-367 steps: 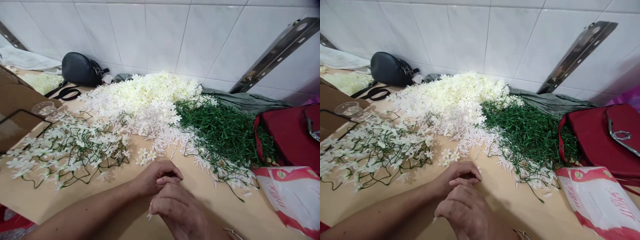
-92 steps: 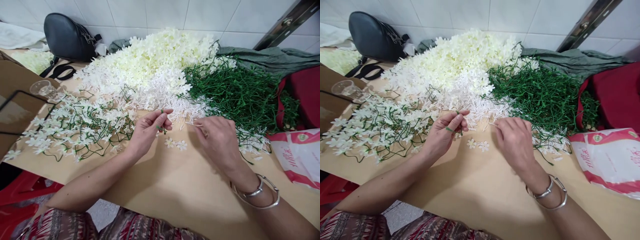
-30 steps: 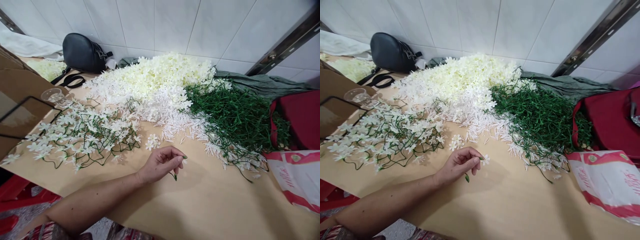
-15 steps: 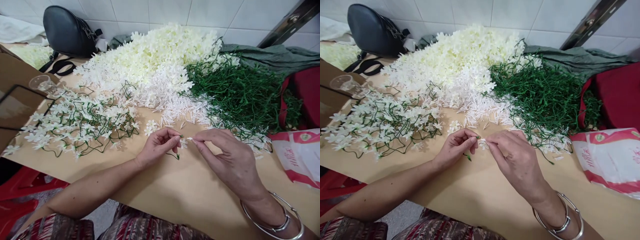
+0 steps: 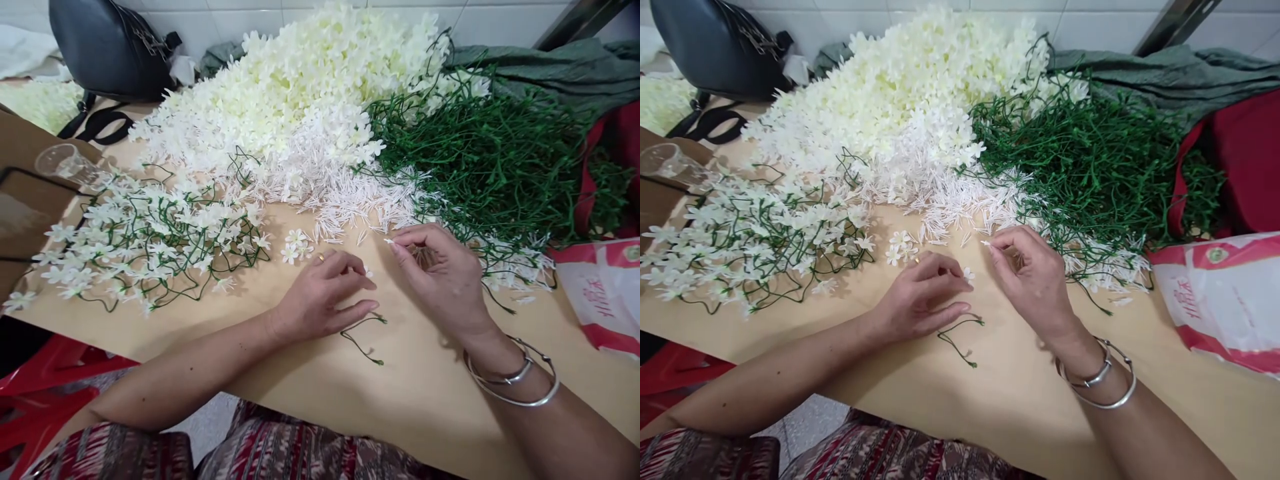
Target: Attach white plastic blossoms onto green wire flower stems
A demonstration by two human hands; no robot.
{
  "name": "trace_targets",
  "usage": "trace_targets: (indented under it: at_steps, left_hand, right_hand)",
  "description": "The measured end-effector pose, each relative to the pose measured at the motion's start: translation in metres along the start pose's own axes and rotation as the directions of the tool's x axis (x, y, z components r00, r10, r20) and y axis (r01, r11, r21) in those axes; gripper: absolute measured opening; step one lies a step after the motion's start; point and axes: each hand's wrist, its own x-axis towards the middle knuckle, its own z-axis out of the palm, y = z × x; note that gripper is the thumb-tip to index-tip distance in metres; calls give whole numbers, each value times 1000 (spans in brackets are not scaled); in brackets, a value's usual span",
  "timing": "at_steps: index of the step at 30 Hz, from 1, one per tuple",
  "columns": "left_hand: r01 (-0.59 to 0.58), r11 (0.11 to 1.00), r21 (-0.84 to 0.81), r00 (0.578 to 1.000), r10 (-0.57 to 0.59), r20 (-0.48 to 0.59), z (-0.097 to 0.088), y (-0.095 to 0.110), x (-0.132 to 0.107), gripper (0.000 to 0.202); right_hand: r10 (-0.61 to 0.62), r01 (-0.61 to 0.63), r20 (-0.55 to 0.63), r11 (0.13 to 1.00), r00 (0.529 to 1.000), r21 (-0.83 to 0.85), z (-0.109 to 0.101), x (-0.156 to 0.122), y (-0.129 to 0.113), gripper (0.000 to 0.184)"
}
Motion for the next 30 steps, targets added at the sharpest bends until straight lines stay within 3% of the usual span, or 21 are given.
trace_targets:
  at_steps: [5,9,12,14,16,20,25,30]
  left_hand:
    - [36,936,349,999,-32,-18,1,-9,4,20]
    - [9,915,404,1000,-10,1,7,-12,7,13]
    - [88,958,274,989,-52,-139,5,-13,10,14]
    - [166,984,61,955,-145,-259,0,-15,13,15]
    - [208,960,-185,914,-258,-312,-7,-15,17,18]
    - [212,870,-445,900,-351,-257,-11,-11,20,19]
    - [167,878,-448,942,-276,-189,-5,-8,16,16]
    - [161,838,-521,950,-274,-147,-4,-8,15,11]
  right_hand:
    - [66,-66,-3,994,998,93,9,-6,9,8]
    - [17,-17,0,992,1000,125,10,-6,9,9]
    - [-4,4,-3,987,1000,159,10,-7,0,10]
    - [7,-6,-4,981,1000,191,10,-9,-10,11]
    - [41,-43,12,975,999,220,11,-11,-19,11]
    - [160,-177,81,939,984,294,15,-15,-30,8]
    - [287,-315,131,879,949,358,17,-19,-33,5]
    - [299,-341,167,864,940,372,16,-19,-33,8]
